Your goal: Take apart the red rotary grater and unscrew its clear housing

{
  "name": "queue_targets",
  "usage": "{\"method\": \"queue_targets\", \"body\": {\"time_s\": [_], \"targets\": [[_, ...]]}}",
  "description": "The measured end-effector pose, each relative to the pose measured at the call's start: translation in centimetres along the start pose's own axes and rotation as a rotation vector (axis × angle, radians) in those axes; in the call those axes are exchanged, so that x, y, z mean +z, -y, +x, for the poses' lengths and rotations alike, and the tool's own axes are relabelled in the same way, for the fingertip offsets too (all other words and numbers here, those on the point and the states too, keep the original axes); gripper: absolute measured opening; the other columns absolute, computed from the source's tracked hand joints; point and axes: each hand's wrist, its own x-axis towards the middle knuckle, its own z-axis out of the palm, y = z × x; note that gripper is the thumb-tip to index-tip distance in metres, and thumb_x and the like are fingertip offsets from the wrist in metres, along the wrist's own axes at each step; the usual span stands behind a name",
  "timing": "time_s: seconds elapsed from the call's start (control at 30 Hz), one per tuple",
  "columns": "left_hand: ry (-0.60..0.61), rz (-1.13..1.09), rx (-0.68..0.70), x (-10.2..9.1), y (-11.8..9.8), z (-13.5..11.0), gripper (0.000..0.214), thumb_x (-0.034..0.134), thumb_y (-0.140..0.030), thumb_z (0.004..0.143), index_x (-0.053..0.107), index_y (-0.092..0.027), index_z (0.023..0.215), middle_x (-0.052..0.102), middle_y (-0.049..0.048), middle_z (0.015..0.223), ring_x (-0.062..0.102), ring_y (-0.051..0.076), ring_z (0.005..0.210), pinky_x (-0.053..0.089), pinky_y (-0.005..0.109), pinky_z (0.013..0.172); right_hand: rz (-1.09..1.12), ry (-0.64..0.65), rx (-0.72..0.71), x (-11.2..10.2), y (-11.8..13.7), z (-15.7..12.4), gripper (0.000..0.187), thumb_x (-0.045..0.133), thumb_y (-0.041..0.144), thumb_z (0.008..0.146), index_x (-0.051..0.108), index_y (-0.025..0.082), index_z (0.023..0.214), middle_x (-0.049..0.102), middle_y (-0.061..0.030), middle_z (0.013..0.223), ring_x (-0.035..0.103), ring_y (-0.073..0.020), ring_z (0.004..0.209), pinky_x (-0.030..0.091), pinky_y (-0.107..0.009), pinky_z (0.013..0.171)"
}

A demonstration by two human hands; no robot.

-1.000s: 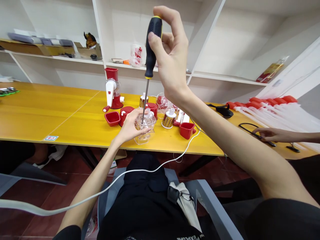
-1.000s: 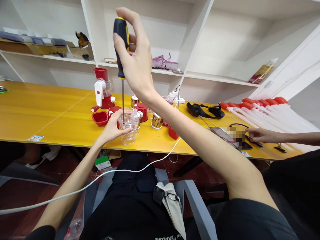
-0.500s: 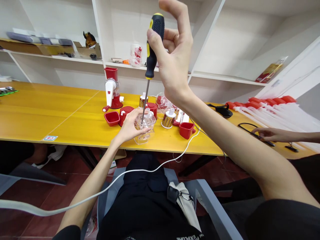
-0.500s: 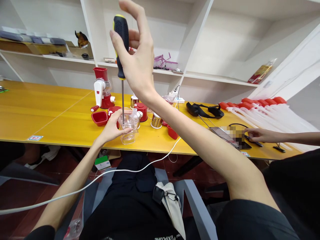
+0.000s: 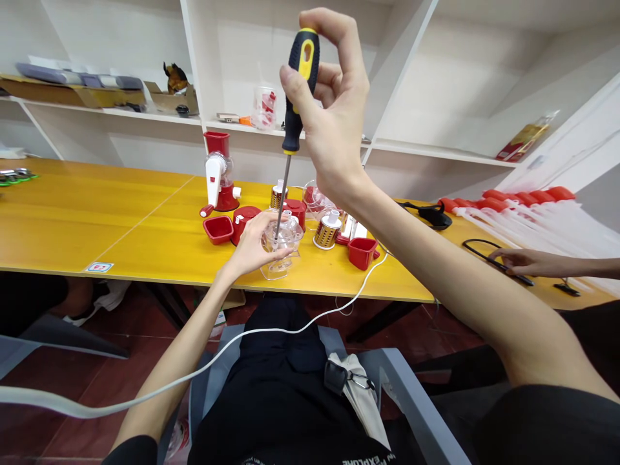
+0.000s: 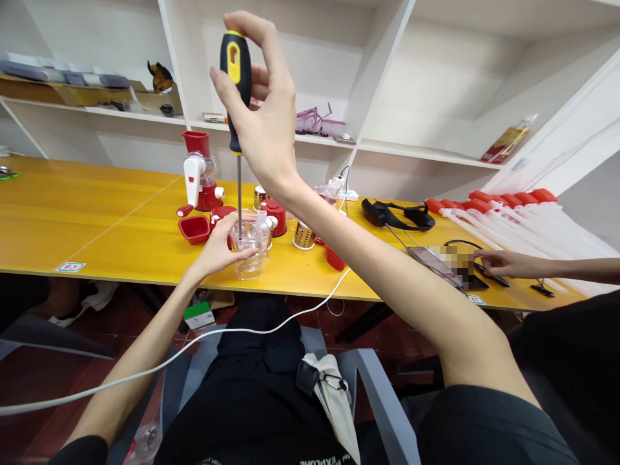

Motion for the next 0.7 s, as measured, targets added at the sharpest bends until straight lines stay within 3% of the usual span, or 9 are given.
{"method": "queue_targets", "body": {"time_s": [0.13,0.37,0.5,0.7], "targets": [[0.009,0.005,-0.021,-0.10,-0.26,0.01,0.057,0.080,-0.054,0.078,0.061,-0.026,0.125,0.068,0.0075,0.140,0.060,0.030,0.135,0.041,0.052,0.121,0.132,0.008,-0.017,0.35,-0.55,0.18,0.025,0.055,0.056,0.090,0.062,0.046,0.112,0.068,0.0013,0.118,0.064,-0.0249,0.098,0.053,-0.040,0.078],[0.006,-0.011,-0.018,-0.01,-0.09,0.03,0.058,0.081,-0.053,0.078,0.061,-0.027,0.125,0.067,0.0078,0.140,0.060,0.031,0.136,0.041,0.053,0.121,-0.003,-0.018,-0.015,0.52,0.20,-0.18,0.027,0.053,0.052,0.094,0.060,0.044,0.119,0.065,-0.0018,0.123,0.062,-0.0248,0.107,0.055,-0.038,0.081],[-0.001,-0.004,-0.002,0.04,0.02,-0.05,0.057,0.081,-0.051,0.079,0.061,-0.026,0.126,0.068,0.0073,0.138,0.061,0.031,0.134,0.042,0.052,0.120,-0.046,-0.010,0.033,0.15,0.21,-0.05,0.029,0.049,0.055,0.095,0.061,0.042,0.118,0.068,-0.0024,0.114,0.063,-0.0242,0.107,0.055,-0.035,0.074],[0.005,0.008,-0.014,-0.05,-0.19,0.00,0.057,0.079,-0.054,0.079,0.061,-0.026,0.125,0.068,0.0077,0.139,0.061,0.031,0.134,0.041,0.053,0.121,0.101,-0.042,0.114,0.49,-0.60,0.00,0.030,0.054,0.051,0.091,0.059,0.045,0.119,0.071,-0.0006,0.102,0.064,-0.0262,0.100,0.052,-0.038,0.073]]}}
